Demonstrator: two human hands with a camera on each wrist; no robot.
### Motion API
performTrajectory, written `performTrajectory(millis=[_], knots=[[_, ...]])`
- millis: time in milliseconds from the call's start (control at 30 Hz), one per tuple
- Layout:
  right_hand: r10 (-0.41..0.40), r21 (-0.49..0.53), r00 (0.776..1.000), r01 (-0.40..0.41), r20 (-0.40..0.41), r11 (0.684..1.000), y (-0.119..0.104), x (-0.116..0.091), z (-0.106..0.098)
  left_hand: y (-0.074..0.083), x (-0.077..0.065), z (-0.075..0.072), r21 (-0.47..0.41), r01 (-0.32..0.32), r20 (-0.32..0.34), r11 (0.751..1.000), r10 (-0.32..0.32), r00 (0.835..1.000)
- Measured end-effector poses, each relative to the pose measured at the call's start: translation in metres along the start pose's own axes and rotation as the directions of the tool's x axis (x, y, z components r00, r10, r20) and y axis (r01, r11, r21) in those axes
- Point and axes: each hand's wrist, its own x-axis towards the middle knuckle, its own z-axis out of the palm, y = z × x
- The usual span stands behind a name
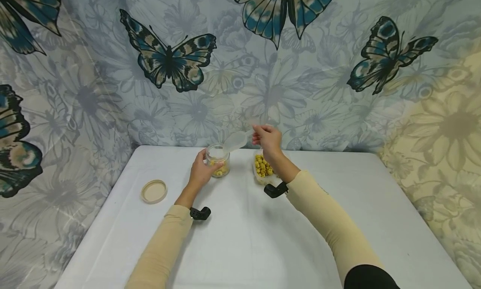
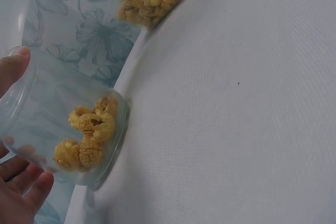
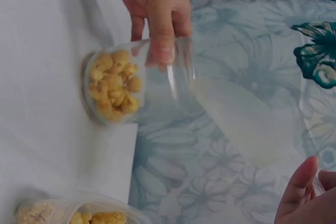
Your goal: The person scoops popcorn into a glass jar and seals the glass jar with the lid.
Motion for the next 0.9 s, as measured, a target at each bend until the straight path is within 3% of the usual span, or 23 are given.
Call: performTrajectory(millis=[233,900], knots=[[0.010,0.028,1.000,-0.010,0.006,1.000,-0.004,-0.001,-0.003,0.003,0.002,-0.002,-0.001,-0.008,-0.019,1.000,0.008,1.000],[0.089,0.086,0.996,-0.087,-0.016,0.992,0.004,0.001,-0.015,0.000,0.001,0.000,-0.045,0.023,0.007,0.999,-0.023,1.000]])
